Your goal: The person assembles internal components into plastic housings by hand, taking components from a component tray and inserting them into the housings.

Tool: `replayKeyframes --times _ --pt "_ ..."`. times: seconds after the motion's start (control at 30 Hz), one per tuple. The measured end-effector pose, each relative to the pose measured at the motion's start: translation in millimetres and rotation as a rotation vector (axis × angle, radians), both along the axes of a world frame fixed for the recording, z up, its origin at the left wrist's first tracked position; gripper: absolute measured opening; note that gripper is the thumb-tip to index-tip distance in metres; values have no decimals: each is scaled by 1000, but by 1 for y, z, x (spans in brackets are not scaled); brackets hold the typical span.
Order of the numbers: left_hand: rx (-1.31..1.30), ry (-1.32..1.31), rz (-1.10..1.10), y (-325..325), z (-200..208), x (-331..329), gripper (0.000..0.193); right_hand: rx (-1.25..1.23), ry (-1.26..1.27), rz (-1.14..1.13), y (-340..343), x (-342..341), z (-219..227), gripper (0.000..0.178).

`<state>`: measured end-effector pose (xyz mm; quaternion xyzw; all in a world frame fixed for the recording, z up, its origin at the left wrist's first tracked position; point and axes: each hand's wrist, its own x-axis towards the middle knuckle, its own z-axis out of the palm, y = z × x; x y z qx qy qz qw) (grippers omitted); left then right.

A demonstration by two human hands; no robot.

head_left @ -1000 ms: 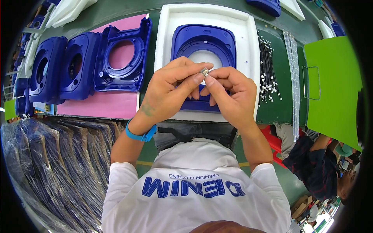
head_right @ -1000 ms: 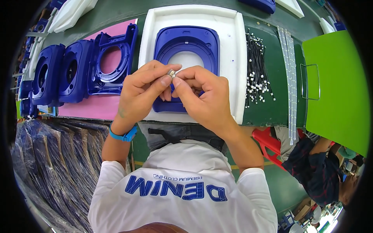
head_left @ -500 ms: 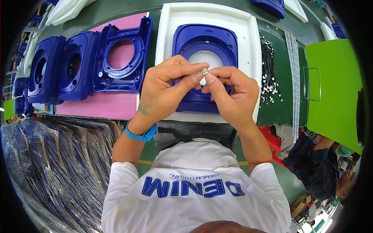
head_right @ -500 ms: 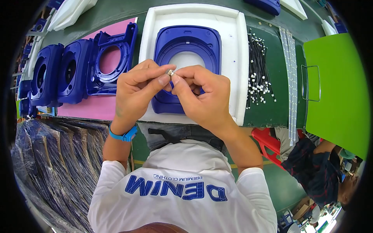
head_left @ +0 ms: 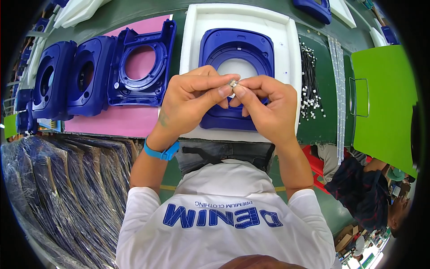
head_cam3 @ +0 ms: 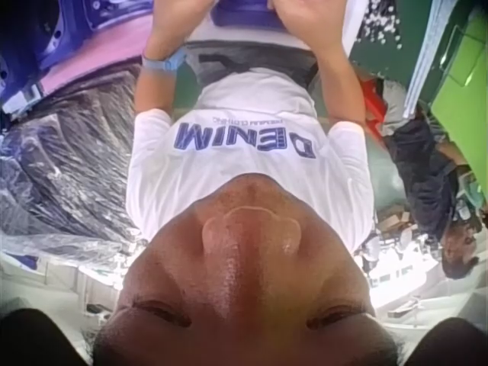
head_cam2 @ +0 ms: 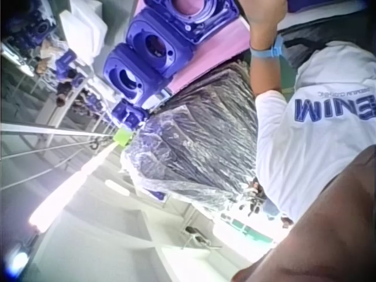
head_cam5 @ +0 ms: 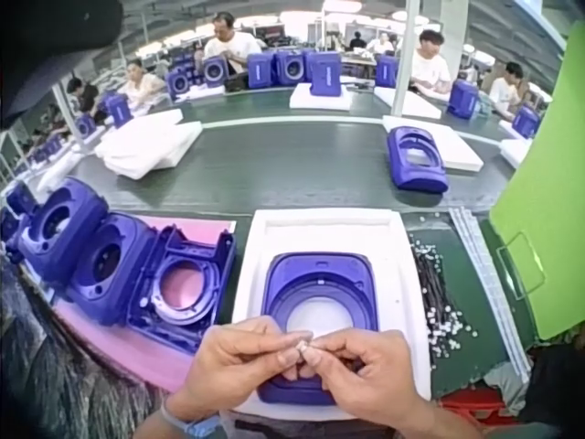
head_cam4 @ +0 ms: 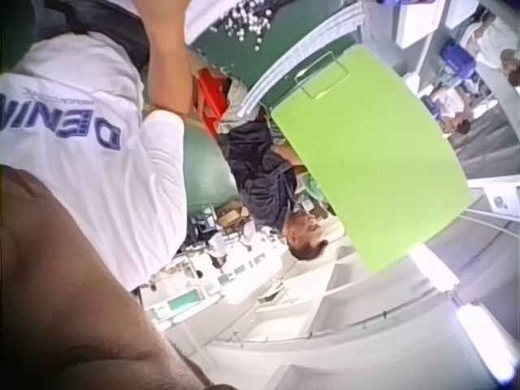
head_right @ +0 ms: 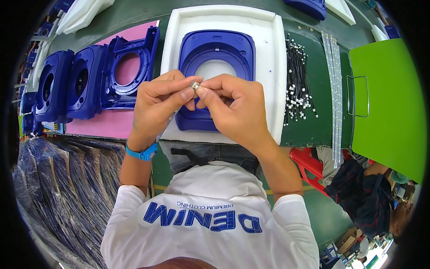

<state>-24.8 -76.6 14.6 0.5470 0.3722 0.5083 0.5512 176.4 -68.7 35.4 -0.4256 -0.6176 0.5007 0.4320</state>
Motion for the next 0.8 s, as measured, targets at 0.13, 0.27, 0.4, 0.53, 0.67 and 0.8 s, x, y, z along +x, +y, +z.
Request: replayKeyframes --times 0.13,0.27,0.4,0.53,0.67,0.8 --pt "18 103 -29 2 4 -4 27 -42 -30 24 3 2 -2 10" --pt "45 171 -44 3 9 -8 28 41 -95 44 4 6 -1 10" --pt "434 409 328 3 28 -21 30 702 -449 106 34 27 1 11" --pt "445 410 425 -1 25 -18 33 740 -714 64 61 38 -10 6" --pt "450 495 296 -4 6 2 30 663 -643 66 88 29 -29 7" --pt "497 633 259 -6 -22 8 30 892 -546 17 108 20 -48 8"
